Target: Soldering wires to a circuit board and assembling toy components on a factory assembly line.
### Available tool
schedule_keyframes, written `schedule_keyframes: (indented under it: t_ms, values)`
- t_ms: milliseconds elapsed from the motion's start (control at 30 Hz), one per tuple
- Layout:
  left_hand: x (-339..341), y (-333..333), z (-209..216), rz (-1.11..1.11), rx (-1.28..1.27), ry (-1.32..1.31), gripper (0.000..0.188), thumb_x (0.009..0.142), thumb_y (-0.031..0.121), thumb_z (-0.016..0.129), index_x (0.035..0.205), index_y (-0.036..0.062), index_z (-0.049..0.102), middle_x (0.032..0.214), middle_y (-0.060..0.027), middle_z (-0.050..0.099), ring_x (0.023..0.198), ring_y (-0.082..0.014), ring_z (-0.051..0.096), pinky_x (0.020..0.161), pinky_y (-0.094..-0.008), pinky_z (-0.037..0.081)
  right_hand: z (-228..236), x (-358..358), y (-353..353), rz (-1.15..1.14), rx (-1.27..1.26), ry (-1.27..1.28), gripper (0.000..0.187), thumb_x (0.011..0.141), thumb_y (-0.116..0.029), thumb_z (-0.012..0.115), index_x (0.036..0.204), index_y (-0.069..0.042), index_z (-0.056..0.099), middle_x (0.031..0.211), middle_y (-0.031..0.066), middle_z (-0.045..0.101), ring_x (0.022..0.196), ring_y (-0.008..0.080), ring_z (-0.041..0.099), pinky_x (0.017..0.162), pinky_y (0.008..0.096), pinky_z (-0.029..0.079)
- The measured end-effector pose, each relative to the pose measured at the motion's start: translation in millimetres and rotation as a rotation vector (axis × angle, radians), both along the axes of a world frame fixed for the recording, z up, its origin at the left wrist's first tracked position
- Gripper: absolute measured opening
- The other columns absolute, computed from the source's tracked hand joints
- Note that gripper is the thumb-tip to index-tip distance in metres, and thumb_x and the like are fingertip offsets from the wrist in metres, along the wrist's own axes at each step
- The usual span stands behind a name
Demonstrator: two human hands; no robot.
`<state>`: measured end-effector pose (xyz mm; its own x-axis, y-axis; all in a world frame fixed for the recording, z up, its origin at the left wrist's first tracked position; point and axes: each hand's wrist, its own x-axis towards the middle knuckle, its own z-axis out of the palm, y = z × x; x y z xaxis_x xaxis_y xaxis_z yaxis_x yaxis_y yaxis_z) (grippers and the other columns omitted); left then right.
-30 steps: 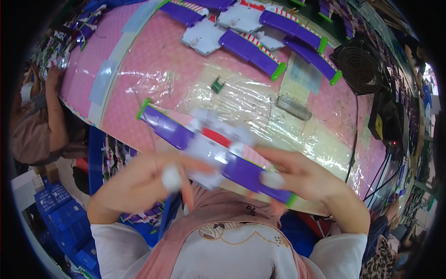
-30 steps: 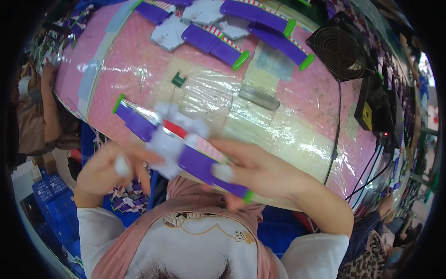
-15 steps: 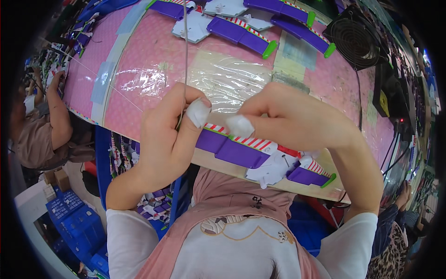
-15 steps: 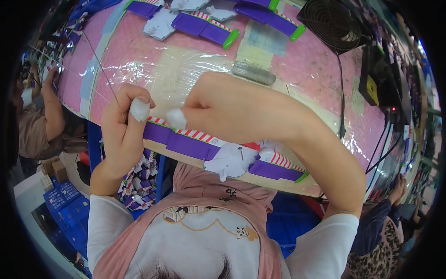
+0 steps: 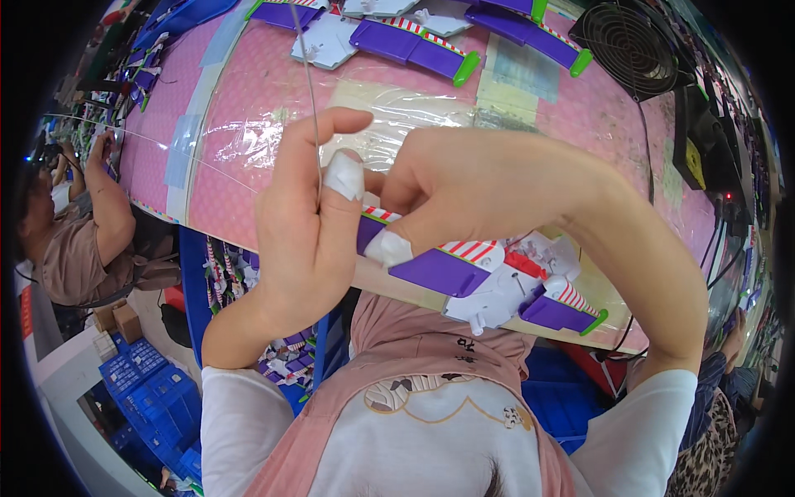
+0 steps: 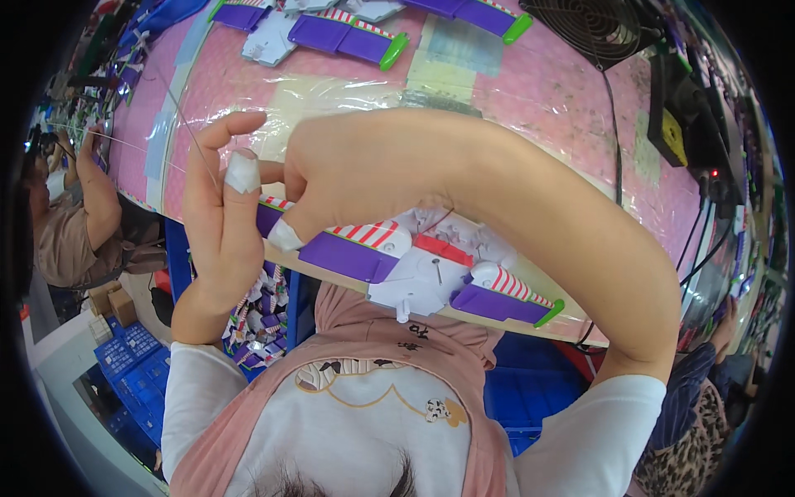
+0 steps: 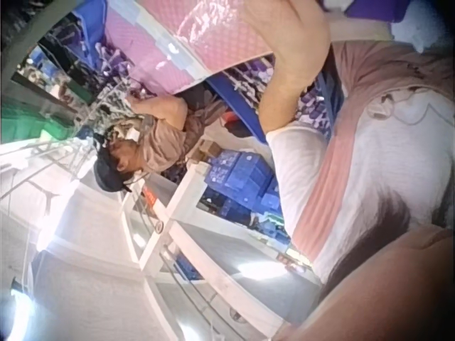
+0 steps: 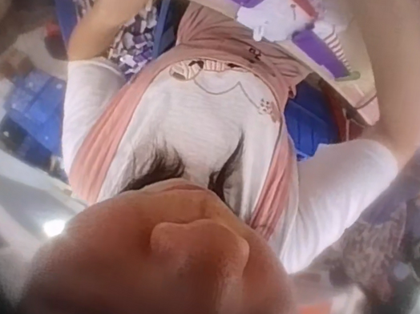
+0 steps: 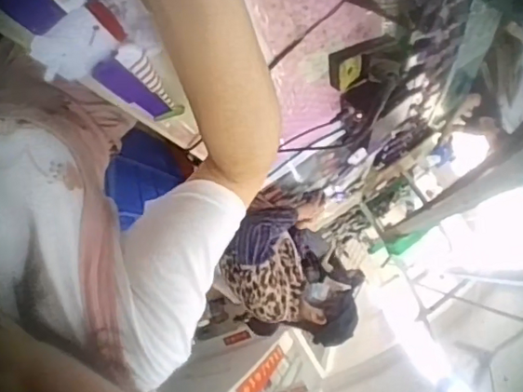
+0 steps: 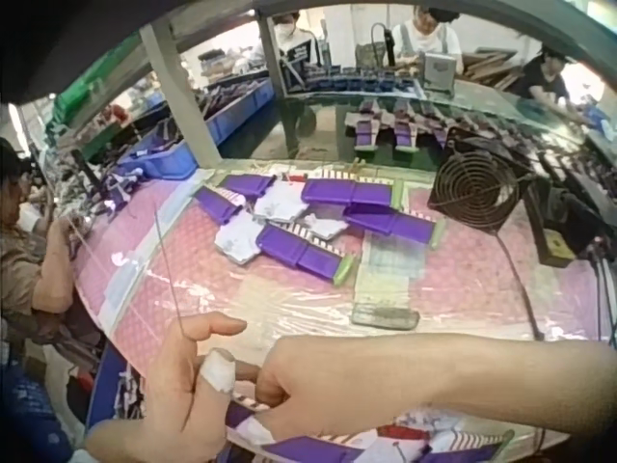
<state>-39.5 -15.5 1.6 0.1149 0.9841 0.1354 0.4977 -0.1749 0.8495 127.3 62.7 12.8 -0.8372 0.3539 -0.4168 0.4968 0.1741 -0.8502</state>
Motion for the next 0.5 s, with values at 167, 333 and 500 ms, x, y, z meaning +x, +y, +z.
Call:
schedule_keyframes:
  t_ms: [167, 333, 500]
  values:
    - [-8, -4, 3, 0.013, -0.096, 0.024, 0.026, 0.090, 0.009, 0.042, 0.114, 0.0026, 0.045, 0.065, -0.0096, 0.060, 0.058, -0.0150, 0.059, 0.053, -0.0261, 0.043, -9, 27, -28, -0.634, 0.020, 0.346, 0.017, 0.077, -0.014, 0.063, 0.080, 0.003, 0.064, 0.068, 0.0093, 0.059, 0.061, 0.0116, 0.054, 0.055, 0.0254, 0.043]
    - [-2, 38, -6, -0.214, 0.074, 0.486, 0.021, 0.078, 0.013, 0.053, 0.093, -0.0009, 0.058, 0.065, -0.0141, 0.058, 0.063, -0.0207, 0.057, 0.062, -0.0308, 0.042, -23, 48, -92, -0.746, 0.576, 0.345, 0.015, 0.073, 0.001, 0.061, 0.088, 0.004, 0.063, 0.075, 0.0134, 0.060, 0.068, 0.0181, 0.058, 0.059, 0.0275, 0.045]
    - [56, 60, -28, -0.644, 0.043, 0.314, 0.021, 0.069, 0.012, 0.059, 0.083, -0.0035, 0.060, 0.064, -0.0145, 0.057, 0.061, -0.0256, 0.055, 0.058, -0.0348, 0.043, -47, 33, -114, -0.745, 0.880, 0.471, 0.026, 0.059, 0.008, 0.058, 0.085, 0.004, 0.061, 0.076, 0.0119, 0.059, 0.067, 0.0224, 0.056, 0.066, 0.0312, 0.045]
